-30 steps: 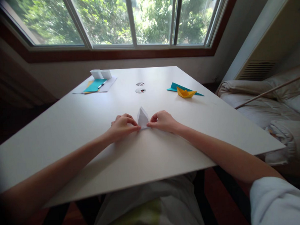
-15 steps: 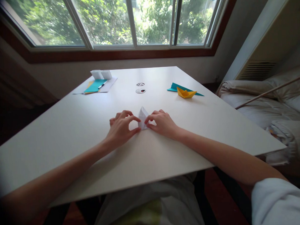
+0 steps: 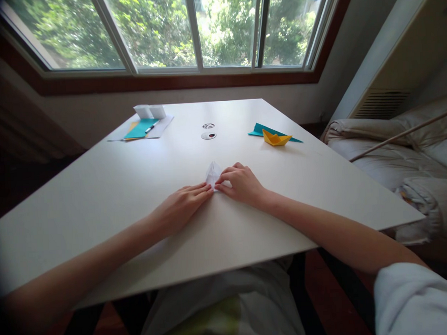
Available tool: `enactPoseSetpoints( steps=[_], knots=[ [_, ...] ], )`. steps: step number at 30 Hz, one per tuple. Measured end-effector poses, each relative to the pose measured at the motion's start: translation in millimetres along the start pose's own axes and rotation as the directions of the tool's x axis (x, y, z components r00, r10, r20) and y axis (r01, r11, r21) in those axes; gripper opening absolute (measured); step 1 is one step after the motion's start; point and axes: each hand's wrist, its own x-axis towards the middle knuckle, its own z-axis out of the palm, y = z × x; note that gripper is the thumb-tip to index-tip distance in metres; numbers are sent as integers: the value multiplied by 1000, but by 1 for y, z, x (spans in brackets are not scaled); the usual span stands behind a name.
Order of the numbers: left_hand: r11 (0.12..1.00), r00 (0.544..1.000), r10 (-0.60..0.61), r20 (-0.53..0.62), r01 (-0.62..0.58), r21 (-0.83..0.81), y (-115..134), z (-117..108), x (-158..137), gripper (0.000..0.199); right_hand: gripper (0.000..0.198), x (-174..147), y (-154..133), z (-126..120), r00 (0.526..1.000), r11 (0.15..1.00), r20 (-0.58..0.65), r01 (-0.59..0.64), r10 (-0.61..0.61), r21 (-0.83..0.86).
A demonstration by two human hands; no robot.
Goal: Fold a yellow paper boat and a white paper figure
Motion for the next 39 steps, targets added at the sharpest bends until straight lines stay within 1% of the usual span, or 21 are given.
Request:
enactPoseSetpoints(
  steps=[3,5,8,11,14,17,19,20,21,23,24,26,28,30,31,35,39],
  knots=[
    [998,999,30,15,-31,49,-2,1,-2,32,15,2,1,1,999,999,15,-40,40,16],
    [996,998,47,44,-50,74,-3,0,-3,33,18,3,3,2,996,996,41,-79,78,30],
    [992,994,65,84,-74,107,-1,-2,-3,34,36,4,7,3,983,984,67,-174,171,33],
    [990,995,62,75,-71,124,0,-3,-4,35,53,5,8,3,961,965,93,-260,262,-26],
    [996,997,69,37,-71,55,-3,-1,-5,36,57,5,7,3,946,953,127,-287,299,-99],
    [995,999,41,-28,-43,-90,-11,0,-4,33,60,5,7,3,944,953,149,-278,294,-117],
    [983,996,-19,-90,2,-183,-17,1,-2,29,56,5,7,2,946,959,166,-267,279,-92],
    [974,989,-70,-131,40,-223,-19,2,-1,26,54,5,6,2,947,962,173,-264,272,-70],
    [962,976,-136,-172,88,-260,-21,3,1,24,52,6,6,1,947,963,178,-264,268,-47],
    [917,923,-304,-237,216,-334,-23,5,4,23,50,5,4,-1,945,961,181,-275,271,-1],
    [885,890,-387,-241,285,-369,-24,6,5,28,49,5,2,-2,944,959,182,-283,275,22],
    [815,842,-507,-185,399,-420,-23,7,8,41,46,5,-2,-5,941,950,178,-303,286,72],
    [766,826,-555,-103,458,-451,-20,7,9,49,41,4,-5,-7,943,941,166,-311,288,131],
    [743,835,-547,-54,455,-491,-17,6,10,50,36,3,-6,-7,955,940,136,-288,265,185],
    [738,842,-536,-54,437,-515,-16,5,10,48,35,2,-6,-7,963,943,114,-261,242,205],
    [750,859,-495,-131,346,-564,-13,2,9,34,29,2,-7,-7,988,959,35,-152,148,240],
    [753,865,-468,-181,283,-594,-14,1,9,18,24,4,-10,-10,991,953,48,-133,124,273]
  ],
)
